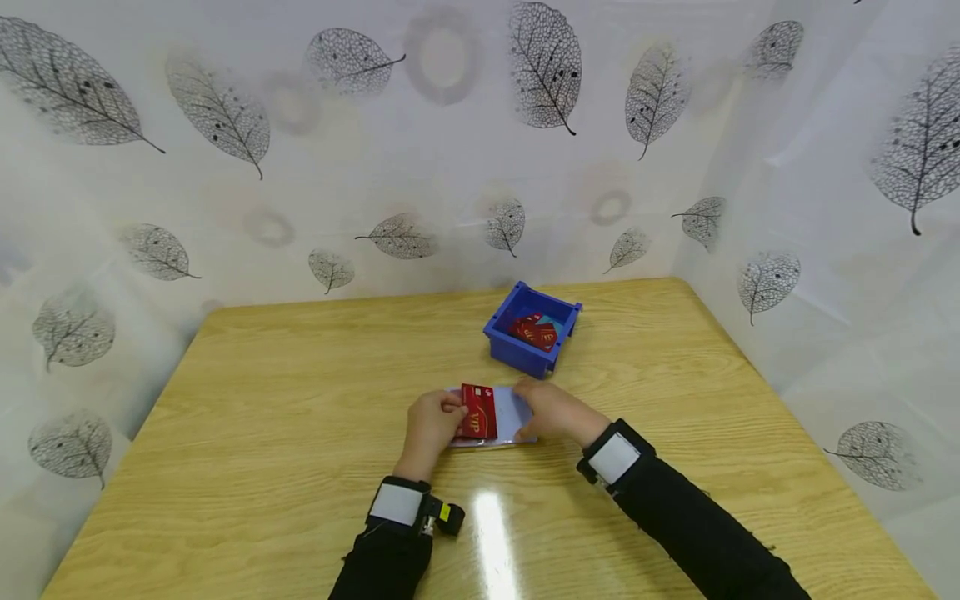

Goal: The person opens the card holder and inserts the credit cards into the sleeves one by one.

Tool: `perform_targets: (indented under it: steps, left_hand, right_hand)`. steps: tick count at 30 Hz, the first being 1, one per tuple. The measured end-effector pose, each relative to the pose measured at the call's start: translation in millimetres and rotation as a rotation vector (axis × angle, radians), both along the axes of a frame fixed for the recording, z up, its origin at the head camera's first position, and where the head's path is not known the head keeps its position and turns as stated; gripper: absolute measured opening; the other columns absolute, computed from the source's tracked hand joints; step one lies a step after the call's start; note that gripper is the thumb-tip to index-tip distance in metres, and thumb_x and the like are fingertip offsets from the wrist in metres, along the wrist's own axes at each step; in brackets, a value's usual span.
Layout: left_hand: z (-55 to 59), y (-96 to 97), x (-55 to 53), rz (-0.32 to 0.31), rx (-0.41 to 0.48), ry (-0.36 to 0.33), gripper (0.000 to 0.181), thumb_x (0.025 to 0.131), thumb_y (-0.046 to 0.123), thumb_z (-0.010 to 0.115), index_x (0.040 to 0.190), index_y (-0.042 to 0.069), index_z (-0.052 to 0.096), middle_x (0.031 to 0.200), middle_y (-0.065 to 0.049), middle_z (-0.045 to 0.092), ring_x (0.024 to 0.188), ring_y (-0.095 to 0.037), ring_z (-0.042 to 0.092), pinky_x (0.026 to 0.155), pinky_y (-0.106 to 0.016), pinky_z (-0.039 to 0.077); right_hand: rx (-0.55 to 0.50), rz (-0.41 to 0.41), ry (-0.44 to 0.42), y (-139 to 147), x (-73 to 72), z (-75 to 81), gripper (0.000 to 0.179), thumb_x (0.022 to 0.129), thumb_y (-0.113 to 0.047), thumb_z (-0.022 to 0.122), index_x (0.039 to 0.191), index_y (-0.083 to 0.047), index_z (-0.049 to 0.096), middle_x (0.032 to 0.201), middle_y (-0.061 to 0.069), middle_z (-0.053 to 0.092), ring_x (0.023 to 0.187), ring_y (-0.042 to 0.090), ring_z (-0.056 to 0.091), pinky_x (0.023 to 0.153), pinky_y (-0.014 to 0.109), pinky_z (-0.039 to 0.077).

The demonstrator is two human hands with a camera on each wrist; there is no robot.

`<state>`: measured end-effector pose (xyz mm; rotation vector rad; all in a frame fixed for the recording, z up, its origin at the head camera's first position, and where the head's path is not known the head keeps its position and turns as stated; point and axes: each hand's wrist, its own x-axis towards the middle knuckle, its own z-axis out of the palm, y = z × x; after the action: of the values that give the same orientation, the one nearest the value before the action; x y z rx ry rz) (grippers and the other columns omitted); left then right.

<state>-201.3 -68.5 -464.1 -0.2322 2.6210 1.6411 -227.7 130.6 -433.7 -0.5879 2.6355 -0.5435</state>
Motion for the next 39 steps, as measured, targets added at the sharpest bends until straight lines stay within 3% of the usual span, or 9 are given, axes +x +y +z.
perform_targets:
  steps: [6, 15, 22, 30, 35, 39]
  left_hand:
    - [0.0, 4.9, 0.8, -0.016, -0.036, 0.012, 0.008, 0.086, 0.003, 0.070, 0.088, -0.005, 0.068, 0.072, -0.008, 0.067, 0.049, -0.009, 0.058, 0.047, -0.024, 0.052]
    - [1.4, 8.6, 3.7, -0.027, 0.016, 0.002, 0.008, 0.085, 0.000, 0.070, 0.086, -0.007, 0.066, 0.072, -0.011, 0.068, 0.047, -0.009, 0.059, 0.046, -0.024, 0.053]
    - [3.7, 11.3, 5.2, 0.004, 0.051, -0.037, 0.042, 0.082, -0.004, 0.070, 0.120, -0.009, 0.055, 0.074, -0.015, 0.063, 0.048, -0.013, 0.059, 0.045, -0.027, 0.054]
    - [6.2, 18.1, 3.1, -0.042, -0.066, 0.006, 0.040, 0.080, -0.002, 0.072, 0.118, -0.007, 0.061, 0.073, -0.013, 0.064, 0.048, -0.014, 0.058, 0.043, -0.026, 0.051]
    - [5.2, 22.9, 0.0, -0.090, -0.221, 0.087, 0.038, 0.078, 0.002, 0.075, 0.114, -0.005, 0.065, 0.077, -0.010, 0.068, 0.064, -0.018, 0.063, 0.055, -0.029, 0.051]
    - [5.3, 28.4, -1.6, -0.134, -0.290, 0.140, 0.037, 0.078, 0.003, 0.075, 0.112, -0.005, 0.067, 0.074, -0.009, 0.068, 0.066, -0.021, 0.063, 0.058, -0.033, 0.050]
  right_hand:
    - [0.021, 0.015, 0.016, -0.8, 0.7, 0.1, 0.072, 0.076, -0.022, 0.084, 0.134, 0.007, 0.052, 0.142, 0.021, 0.047, 0.133, 0.035, 0.042, 0.111, 0.044, 0.034]
    - [0.039, 0.007, 0.022, -0.5, 1.6, -0.9, 0.072, 0.077, -0.025, 0.084, 0.134, 0.005, 0.053, 0.141, 0.020, 0.049, 0.132, 0.034, 0.044, 0.109, 0.044, 0.036]
    - [0.043, -0.008, 0.018, 0.2, -0.2, -1.7, 0.073, 0.077, -0.026, 0.084, 0.135, 0.003, 0.052, 0.142, 0.018, 0.048, 0.133, 0.033, 0.043, 0.110, 0.044, 0.035]
    - [0.030, 0.001, 0.040, -0.2, 0.6, -1.7, 0.072, 0.075, -0.025, 0.085, 0.133, 0.005, 0.054, 0.140, 0.020, 0.050, 0.131, 0.034, 0.045, 0.109, 0.044, 0.037]
    - [0.023, -0.012, 0.037, -0.5, 1.0, -2.1, 0.073, 0.074, -0.024, 0.086, 0.133, 0.005, 0.054, 0.140, 0.020, 0.050, 0.131, 0.034, 0.045, 0.108, 0.044, 0.037]
    - [0.028, -0.006, 0.057, -1.4, 1.4, -2.4, 0.073, 0.072, -0.022, 0.087, 0.132, 0.004, 0.055, 0.137, 0.019, 0.053, 0.129, 0.034, 0.047, 0.107, 0.045, 0.039]
